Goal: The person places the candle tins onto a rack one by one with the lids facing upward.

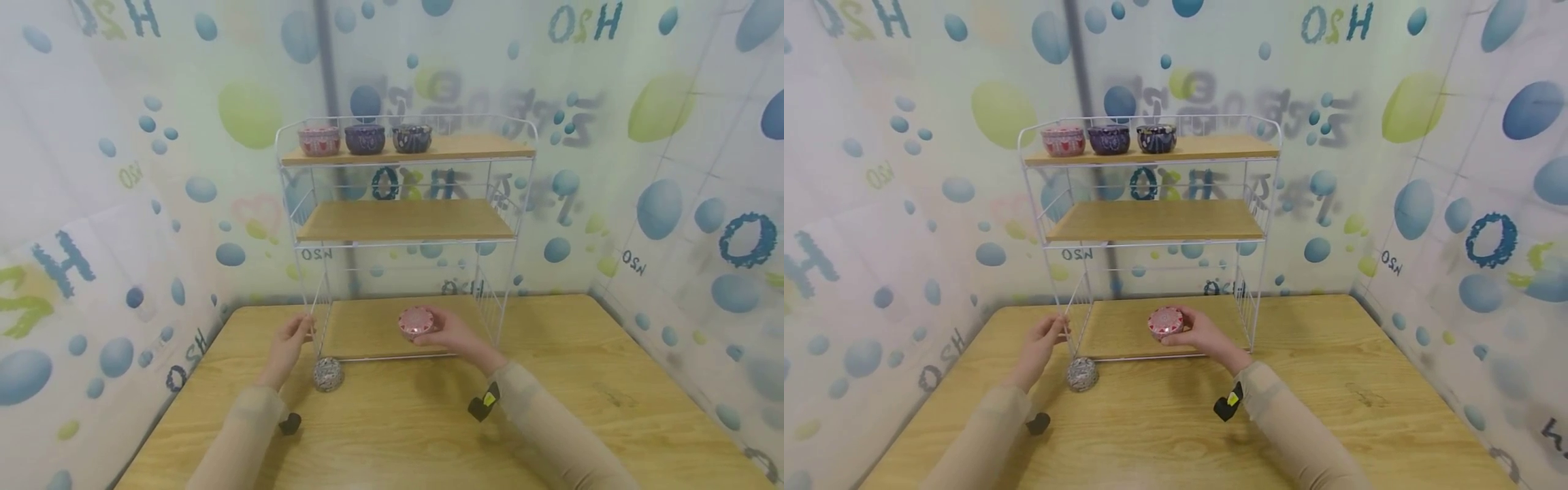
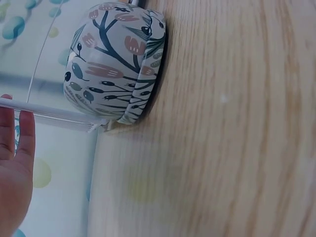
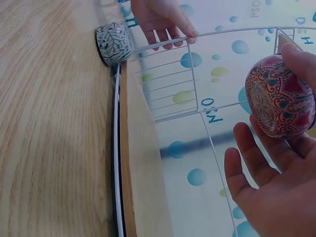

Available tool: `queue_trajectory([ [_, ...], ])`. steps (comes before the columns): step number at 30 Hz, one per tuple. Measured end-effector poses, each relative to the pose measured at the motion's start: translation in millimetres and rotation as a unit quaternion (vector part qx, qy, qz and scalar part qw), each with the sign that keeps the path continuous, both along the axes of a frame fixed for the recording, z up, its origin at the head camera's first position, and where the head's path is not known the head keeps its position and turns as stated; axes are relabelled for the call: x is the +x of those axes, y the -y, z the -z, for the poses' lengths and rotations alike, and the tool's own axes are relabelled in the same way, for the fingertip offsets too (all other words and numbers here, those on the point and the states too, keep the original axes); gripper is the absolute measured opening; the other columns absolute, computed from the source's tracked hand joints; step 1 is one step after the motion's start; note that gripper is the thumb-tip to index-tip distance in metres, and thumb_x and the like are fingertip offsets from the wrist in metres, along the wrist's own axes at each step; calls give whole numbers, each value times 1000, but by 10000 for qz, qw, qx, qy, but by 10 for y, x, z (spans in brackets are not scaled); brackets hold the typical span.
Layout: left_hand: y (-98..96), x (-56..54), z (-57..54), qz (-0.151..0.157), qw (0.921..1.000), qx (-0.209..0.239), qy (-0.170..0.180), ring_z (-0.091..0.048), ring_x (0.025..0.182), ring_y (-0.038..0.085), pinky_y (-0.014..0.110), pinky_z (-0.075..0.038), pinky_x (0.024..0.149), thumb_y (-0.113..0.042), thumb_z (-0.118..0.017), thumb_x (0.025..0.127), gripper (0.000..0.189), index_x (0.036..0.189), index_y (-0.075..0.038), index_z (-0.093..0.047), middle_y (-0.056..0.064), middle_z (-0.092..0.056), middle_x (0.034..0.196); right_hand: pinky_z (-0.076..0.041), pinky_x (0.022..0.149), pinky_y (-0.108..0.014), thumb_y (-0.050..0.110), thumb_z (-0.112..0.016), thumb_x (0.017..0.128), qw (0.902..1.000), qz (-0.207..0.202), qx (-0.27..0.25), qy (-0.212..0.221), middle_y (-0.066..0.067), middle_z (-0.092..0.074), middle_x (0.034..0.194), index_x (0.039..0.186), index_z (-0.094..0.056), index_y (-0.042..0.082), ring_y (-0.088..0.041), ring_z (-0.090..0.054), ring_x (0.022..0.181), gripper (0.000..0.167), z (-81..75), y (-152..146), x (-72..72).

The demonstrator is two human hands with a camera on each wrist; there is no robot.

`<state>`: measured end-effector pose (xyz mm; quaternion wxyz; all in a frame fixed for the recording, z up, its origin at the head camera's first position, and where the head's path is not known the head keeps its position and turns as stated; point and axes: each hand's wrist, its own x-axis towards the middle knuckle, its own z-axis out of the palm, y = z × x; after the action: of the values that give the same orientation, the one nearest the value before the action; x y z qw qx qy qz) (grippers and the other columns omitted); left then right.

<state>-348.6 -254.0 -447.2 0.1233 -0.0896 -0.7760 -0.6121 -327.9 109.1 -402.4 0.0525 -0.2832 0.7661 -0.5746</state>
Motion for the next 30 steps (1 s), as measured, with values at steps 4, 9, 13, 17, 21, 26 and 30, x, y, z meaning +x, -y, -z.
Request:
queue_trajectory([
  [4,10,11,-16,-4,10000,-50,-5,-56,107,34,34,-51,90,-29,-46,104,35,117,1,-59,6,-61,111,-44,102,-44,10,-77,81,9999,-79,-98,40,-18,-57,129,139,-43,-3,-32,-54,119,68,-39,6,9],
  [9,30,15,-6,-76,9998,-178,-25,-59,103,29,35,-52,90,-33,-47,103,38,116,0,-59,8,-62,109,-45,101,-41,7,-77,80,9994,-211,-266,-14,-19,-58,127,138,-44,-4,-31,-56,117,67,-99,11,22],
  [13,27,13,1,-52,9998,-199,-38,-59,105,34,42,-50,93,-37,-48,102,40,116,-2,-59,10,-62,109,-46,100,-41,7,-78,79,9983,-355,-454,-72,-20,-58,126,137,-45,-5,-31,-57,115,68,-177,8,49],
  [17,13,0,9,-14,9999,-121,-29,-58,105,35,43,-49,93,-36,-48,102,39,116,-1,-59,9,-62,107,-47,99,-39,9,-79,79,9978,-370,-527,-142,-20,-58,127,137,-45,-4,-30,-57,115,69,-237,-3,73],
  [21,-4,2,5,-49,9999,-95,-108,-59,101,29,35,-52,89,-30,-48,103,35,114,1,-60,7,-63,103,-49,97,-38,5,-78,78,9965,-441,-683,-175,-20,-58,126,136,-46,-5,-27,-58,113,67,-255,-20,78],
  [26,-13,10,-17,-41,9997,-55,-248,-58,101,32,29,-53,85,-26,-48,103,34,114,5,-59,8,-62,99,-51,95,-38,0,-76,79,9946,-533,-862,-239,-21,-59,124,136,-46,-6,-25,-60,110,65,-287,-49,80],
  [30,3,21,-28,15,9999,21,-167,-56,105,36,26,-52,85,-26,-48,103,35,115,5,-59,4,-62,98,-51,94,-36,4,-77,79,9958,-430,-734,-330,-19,-60,122,136,-47,-5,-24,-60,109,65,-336,-77,65],
])
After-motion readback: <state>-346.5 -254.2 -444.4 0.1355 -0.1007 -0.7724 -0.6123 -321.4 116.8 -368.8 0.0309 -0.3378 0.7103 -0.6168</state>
